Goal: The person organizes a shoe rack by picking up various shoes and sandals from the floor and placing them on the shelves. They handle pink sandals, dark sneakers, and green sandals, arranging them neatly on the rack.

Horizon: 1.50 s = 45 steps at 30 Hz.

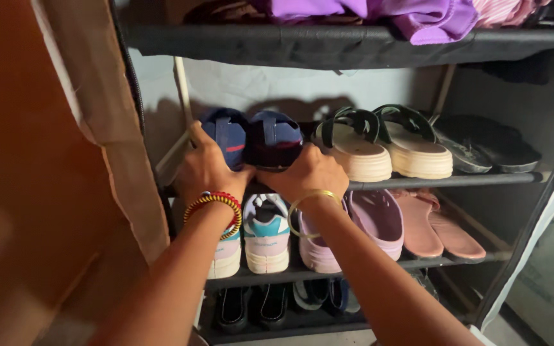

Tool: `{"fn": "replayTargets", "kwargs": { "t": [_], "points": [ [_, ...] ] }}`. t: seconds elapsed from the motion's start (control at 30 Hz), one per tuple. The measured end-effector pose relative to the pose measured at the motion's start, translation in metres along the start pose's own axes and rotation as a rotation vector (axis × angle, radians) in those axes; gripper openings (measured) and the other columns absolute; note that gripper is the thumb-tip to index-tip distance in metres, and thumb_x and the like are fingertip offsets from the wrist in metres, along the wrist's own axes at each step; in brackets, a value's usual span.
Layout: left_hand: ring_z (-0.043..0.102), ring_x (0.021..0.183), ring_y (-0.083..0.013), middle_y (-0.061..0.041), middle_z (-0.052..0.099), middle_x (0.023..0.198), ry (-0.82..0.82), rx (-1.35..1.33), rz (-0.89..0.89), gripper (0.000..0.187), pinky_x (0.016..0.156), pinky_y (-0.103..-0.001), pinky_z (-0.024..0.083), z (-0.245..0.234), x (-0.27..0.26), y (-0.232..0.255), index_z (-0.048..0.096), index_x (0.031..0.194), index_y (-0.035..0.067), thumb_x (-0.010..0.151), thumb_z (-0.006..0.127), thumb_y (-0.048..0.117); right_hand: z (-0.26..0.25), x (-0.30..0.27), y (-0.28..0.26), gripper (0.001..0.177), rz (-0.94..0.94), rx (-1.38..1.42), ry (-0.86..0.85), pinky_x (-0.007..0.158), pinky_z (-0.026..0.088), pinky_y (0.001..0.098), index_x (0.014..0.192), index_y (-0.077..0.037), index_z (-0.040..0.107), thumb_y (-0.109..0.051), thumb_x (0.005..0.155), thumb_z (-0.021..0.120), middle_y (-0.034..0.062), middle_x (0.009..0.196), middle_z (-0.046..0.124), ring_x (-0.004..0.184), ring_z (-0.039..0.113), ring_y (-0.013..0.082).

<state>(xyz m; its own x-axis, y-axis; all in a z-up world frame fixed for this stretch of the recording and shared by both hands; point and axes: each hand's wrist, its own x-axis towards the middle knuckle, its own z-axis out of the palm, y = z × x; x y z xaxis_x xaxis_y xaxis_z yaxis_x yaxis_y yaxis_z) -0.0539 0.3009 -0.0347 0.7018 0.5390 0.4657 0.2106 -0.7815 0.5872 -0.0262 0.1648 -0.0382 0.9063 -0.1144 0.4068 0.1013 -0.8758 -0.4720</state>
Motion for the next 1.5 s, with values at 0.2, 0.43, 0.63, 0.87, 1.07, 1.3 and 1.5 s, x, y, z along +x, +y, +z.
{"fn": "replayTargets", "kwargs": {
  "t": [0.2, 0.43, 0.63, 0.87, 1.07, 1.3, 1.5],
  "points": [
    [0.07, 0.099, -0.042, -0.024, 0.069, 0.111, 0.143, -0.15, 0.161, 0.112, 0.084, -0.049, 0.058, -0.003, 0.012, -0.014, 0.031, 0.141, 0.006, 0.054, 0.099, 0.024, 0.003, -0.006, -0.011, 0.094, -0.005, 0.027, -0.006, 0.082, 0.059, 0.0449, 0.105, -0.008, 0.072, -0.085, 0.051, 0.078, 0.0165, 0.103, 0.075, 0.098, 0.074, 0.0349],
    [0.07, 0.101, -0.0417, -0.022, 0.069, 0.11, 0.082, 0.076, 0.054, 0.104, 0.084, -0.051, 0.058, -0.024, 0.011, -0.024, 0.038, 0.141, 0.01, 0.06, 0.099, 0.031, 0.01, -0.014, -0.03, 0.09, -0.057, 0.036, 0.067, 0.08, 0.059, 0.0447, 0.102, -0.009, 0.072, -0.082, 0.051, 0.08, 0.0163, 0.097, 0.075, 0.093, 0.074, 0.0353],
    [0.069, 0.1, -0.0428, -0.023, 0.068, 0.113, 0.053, 0.163, 0.092, 0.113, 0.084, -0.051, 0.057, -0.028, 0.019, -0.034, 0.028, 0.155, 0.01, 0.067, 0.093, 0.034, 0.021, -0.019, -0.037, 0.086, -0.097, 0.024, 0.053, 0.075, 0.058, 0.0428, 0.098, -0.01, 0.072, -0.084, 0.055, 0.075, 0.0146, 0.088, 0.076, 0.086, 0.075, 0.0332],
    [0.051, 0.127, -0.0468, -0.034, 0.047, 0.141, 0.187, 0.04, 0.173, 0.111, 0.106, -0.05, 0.043, -0.004, 0.005, -0.047, 0.018, 0.156, -0.008, 0.073, 0.083, 0.028, 0.032, -0.019, -0.031, 0.093, -0.205, -0.034, 0.016, 0.089, 0.046, 0.0477, 0.118, -0.004, 0.063, -0.086, 0.075, 0.061, 0.0169, 0.081, 0.076, 0.081, 0.075, 0.0344],
    [0.028, 0.145, -0.0522, -0.039, 0.028, 0.155, 0.45, -0.054, 0.362, 0.1, 0.121, -0.055, 0.022, 0.007, -0.017, -0.032, 0.024, 0.152, -0.013, 0.077, 0.078, 0.025, 0.031, -0.023, -0.014, 0.069, -0.372, 0.377, 0.305, 0.08, 0.046, 0.0518, 0.118, 0.0, 0.059, -0.055, 0.079, 0.076, 0.0232, 0.098, 0.072, 0.089, 0.068, 0.0426],
    [0.033, 0.145, -0.0487, -0.031, 0.037, 0.152, 0.497, -0.105, 0.667, 0.085, 0.123, -0.057, 0.025, 0.017, -0.046, 0.03, 0.033, 0.149, -0.009, 0.082, 0.076, 0.021, -0.006, -0.024, 0.031, 0.032, -0.418, 0.63, 0.522, 0.079, 0.054, 0.0419, 0.11, 0.0, 0.058, -0.022, 0.091, 0.07, 0.0178, 0.099, 0.066, 0.088, 0.067, 0.0352],
    [0.045, 0.134, -0.0468, -0.03, 0.043, 0.146, 0.23, -0.26, 0.653, 0.094, 0.113, -0.051, 0.037, 0.038, -0.069, 0.084, 0.037, 0.149, 0.0, 0.069, 0.082, 0.021, -0.033, -0.005, 0.083, 0.028, -0.319, 0.279, 0.768, 0.091, 0.045, 0.0488, 0.109, -0.005, 0.062, -0.02, 0.088, 0.073, 0.0173, 0.107, 0.063, 0.104, 0.057, 0.0393]
  ]
}}
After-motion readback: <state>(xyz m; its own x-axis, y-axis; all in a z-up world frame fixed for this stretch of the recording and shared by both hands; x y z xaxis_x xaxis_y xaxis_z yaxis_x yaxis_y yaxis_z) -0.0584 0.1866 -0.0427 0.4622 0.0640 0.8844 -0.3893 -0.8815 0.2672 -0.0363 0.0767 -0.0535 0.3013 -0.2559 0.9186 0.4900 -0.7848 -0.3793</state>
